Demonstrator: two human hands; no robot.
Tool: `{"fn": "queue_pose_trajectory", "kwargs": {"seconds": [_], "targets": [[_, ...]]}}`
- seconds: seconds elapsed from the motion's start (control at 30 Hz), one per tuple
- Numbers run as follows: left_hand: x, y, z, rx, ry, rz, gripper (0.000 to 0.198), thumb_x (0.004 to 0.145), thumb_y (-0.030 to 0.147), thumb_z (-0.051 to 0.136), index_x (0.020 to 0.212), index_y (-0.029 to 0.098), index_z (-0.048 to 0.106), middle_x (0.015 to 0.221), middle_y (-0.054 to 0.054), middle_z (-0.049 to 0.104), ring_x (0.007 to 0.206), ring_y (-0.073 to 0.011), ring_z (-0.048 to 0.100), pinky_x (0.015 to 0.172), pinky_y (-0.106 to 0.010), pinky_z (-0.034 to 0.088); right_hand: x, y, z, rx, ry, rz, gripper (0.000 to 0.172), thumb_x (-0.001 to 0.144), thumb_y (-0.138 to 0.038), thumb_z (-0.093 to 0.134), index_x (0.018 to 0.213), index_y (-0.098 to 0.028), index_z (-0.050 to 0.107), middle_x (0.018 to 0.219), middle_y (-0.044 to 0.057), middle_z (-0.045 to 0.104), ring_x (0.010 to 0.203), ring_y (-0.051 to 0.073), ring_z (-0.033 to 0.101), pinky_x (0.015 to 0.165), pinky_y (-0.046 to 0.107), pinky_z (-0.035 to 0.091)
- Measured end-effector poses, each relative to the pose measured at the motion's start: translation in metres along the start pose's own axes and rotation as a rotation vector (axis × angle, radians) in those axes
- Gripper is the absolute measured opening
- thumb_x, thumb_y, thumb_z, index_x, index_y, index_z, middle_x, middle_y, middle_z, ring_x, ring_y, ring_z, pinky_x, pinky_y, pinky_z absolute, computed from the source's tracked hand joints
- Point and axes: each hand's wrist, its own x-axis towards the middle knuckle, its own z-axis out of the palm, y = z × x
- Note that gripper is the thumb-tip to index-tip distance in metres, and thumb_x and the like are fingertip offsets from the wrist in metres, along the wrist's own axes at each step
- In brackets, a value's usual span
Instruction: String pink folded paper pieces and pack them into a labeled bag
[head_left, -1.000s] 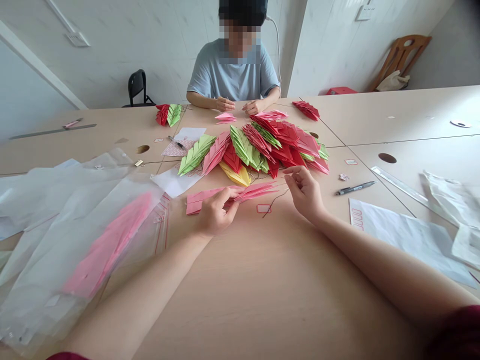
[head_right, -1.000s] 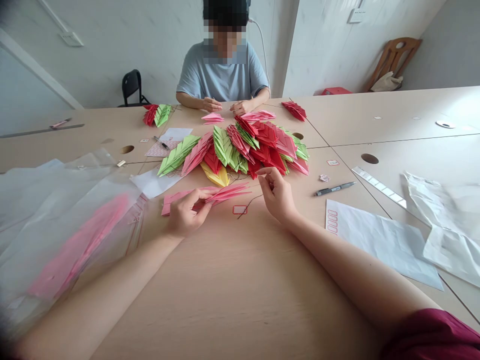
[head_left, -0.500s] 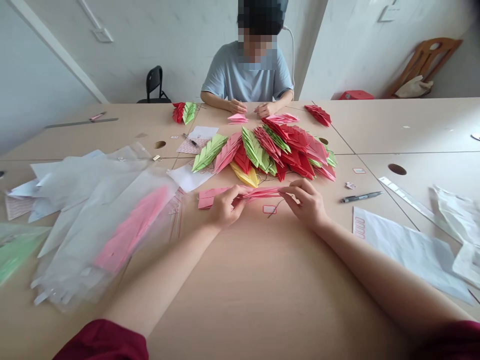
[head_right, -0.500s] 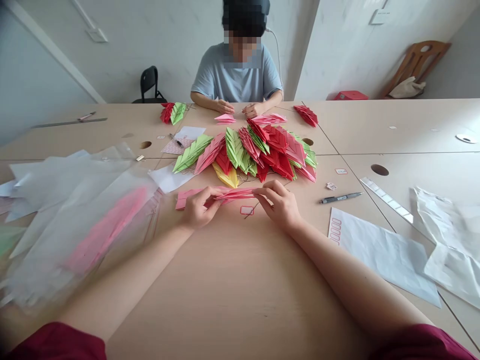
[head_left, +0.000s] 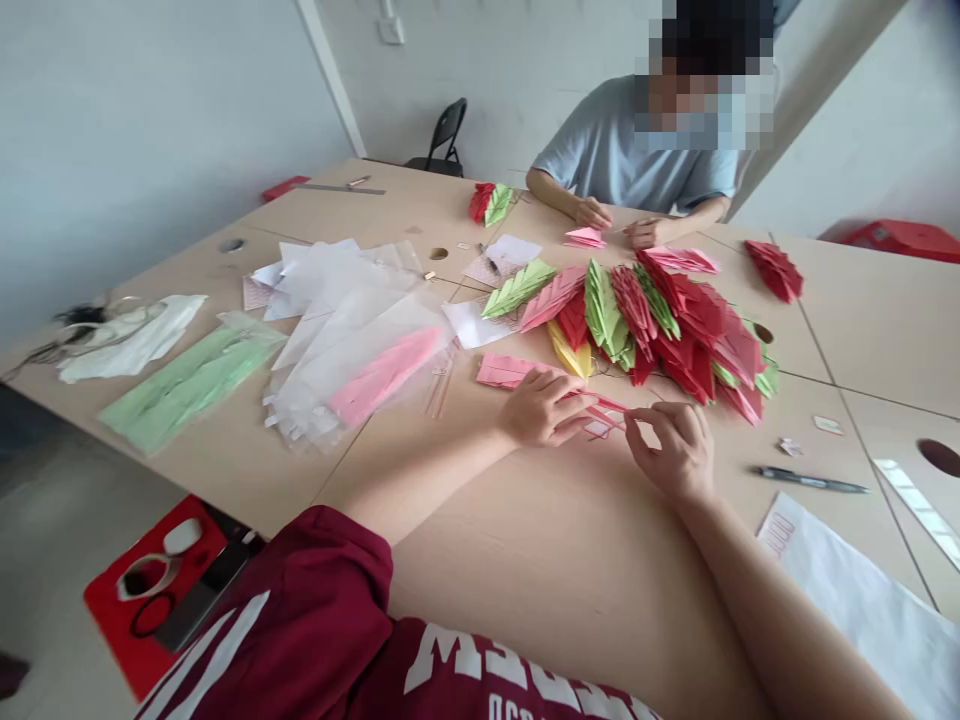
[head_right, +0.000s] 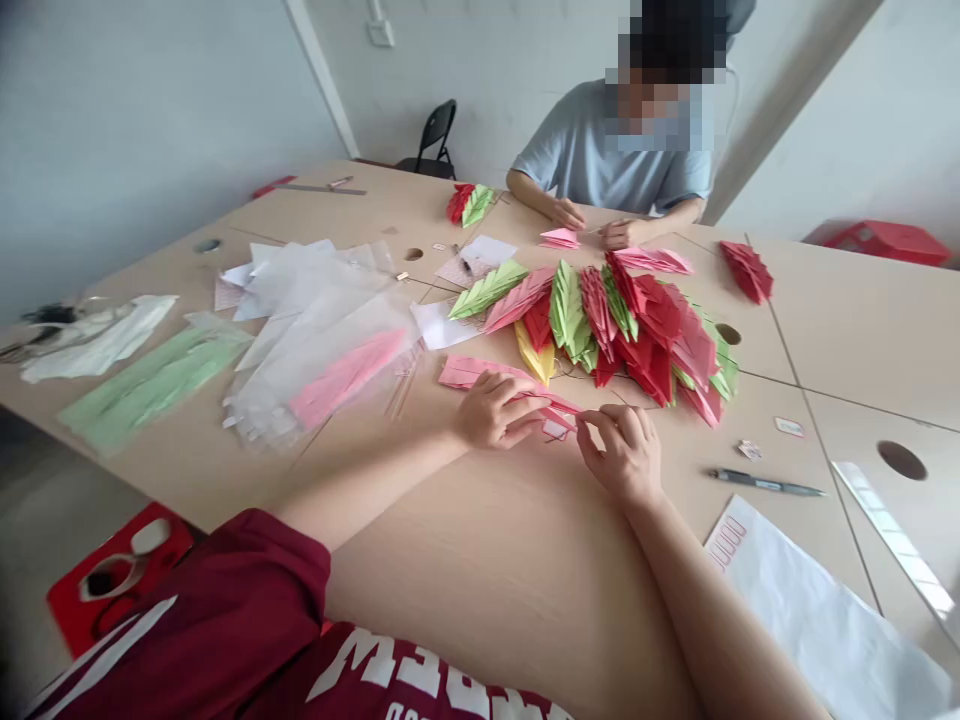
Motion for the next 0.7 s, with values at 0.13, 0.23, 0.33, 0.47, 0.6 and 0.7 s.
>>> {"fn": "queue_pose_trajectory", "kwargs": {"seconds": [0.13,0.23,0.33,0.47,0.6,0.7], "targets": [[-0.001,0.005,0.005,0.009,-0.017,-0.014,0.025,0.091,0.039,0.053,0.105,0.025,0.068,0.108,-0.005,0.066,0.099,-0.0196,0.056,0.088,-0.035,0.039,-0.003,0.003,0.0,-0.025,-0.011,-0.059,0.017,0.076,-0.019,0.072,0.09,-0.02,0.063,0.08,0.004,0.058,0.073,0.017,0.056,0.067,0.029,0.046],[0.001,0.006,0.008,-0.019,-0.055,-0.02,0.022,0.093,0.035,0.051,0.1,0.024,0.069,0.107,-0.004,0.067,0.102,-0.0182,0.055,0.09,-0.034,0.037,-0.004,0.002,-0.001,-0.034,-0.041,-0.099,0.019,0.076,-0.019,0.073,0.092,-0.02,0.063,0.081,0.004,0.059,0.075,0.018,0.057,0.067,0.03,0.045],[0.003,0.007,0.012,-0.02,-0.082,-0.014,0.021,0.094,0.031,0.049,0.098,0.023,0.068,0.108,-0.003,0.068,0.104,-0.0176,0.055,0.091,-0.033,0.036,-0.003,0.0,-0.003,-0.033,-0.049,-0.097,0.02,0.075,-0.019,0.074,0.092,-0.021,0.064,0.081,0.004,0.06,0.075,0.019,0.057,0.067,0.03,0.044],[0.006,0.008,0.017,-0.014,-0.09,0.028,0.021,0.095,0.031,0.048,0.099,0.023,0.067,0.109,-0.002,0.068,0.105,-0.017,0.055,0.091,-0.033,0.034,0.001,-0.005,-0.003,-0.022,-0.068,-0.093,0.021,0.075,-0.018,0.075,0.093,-0.021,0.064,0.081,0.004,0.06,0.075,0.018,0.056,0.068,0.031,0.045],[0.007,0.008,0.018,-0.015,-0.122,0.088,0.021,0.096,0.032,0.048,0.098,0.023,0.067,0.112,-0.001,0.068,0.108,-0.0161,0.055,0.089,-0.033,0.033,0.004,-0.01,-0.002,0.017,-0.101,-0.089,0.02,0.075,-0.017,0.073,0.092,-0.02,0.063,0.083,0.005,0.061,0.076,0.019,0.057,0.07,0.032,0.045],[0.007,0.008,0.017,-0.028,-0.151,0.097,0.021,0.096,0.032,0.048,0.096,0.025,0.067,0.114,0.001,0.068,0.11,-0.0152,0.054,0.091,-0.033,0.031,0.003,-0.008,-0.002,0.056,-0.132,-0.087,0.016,0.076,-0.017,0.071,0.09,-0.02,0.063,0.084,0.005,0.06,0.076,0.019,0.057,0.07,0.032,0.045]]}}
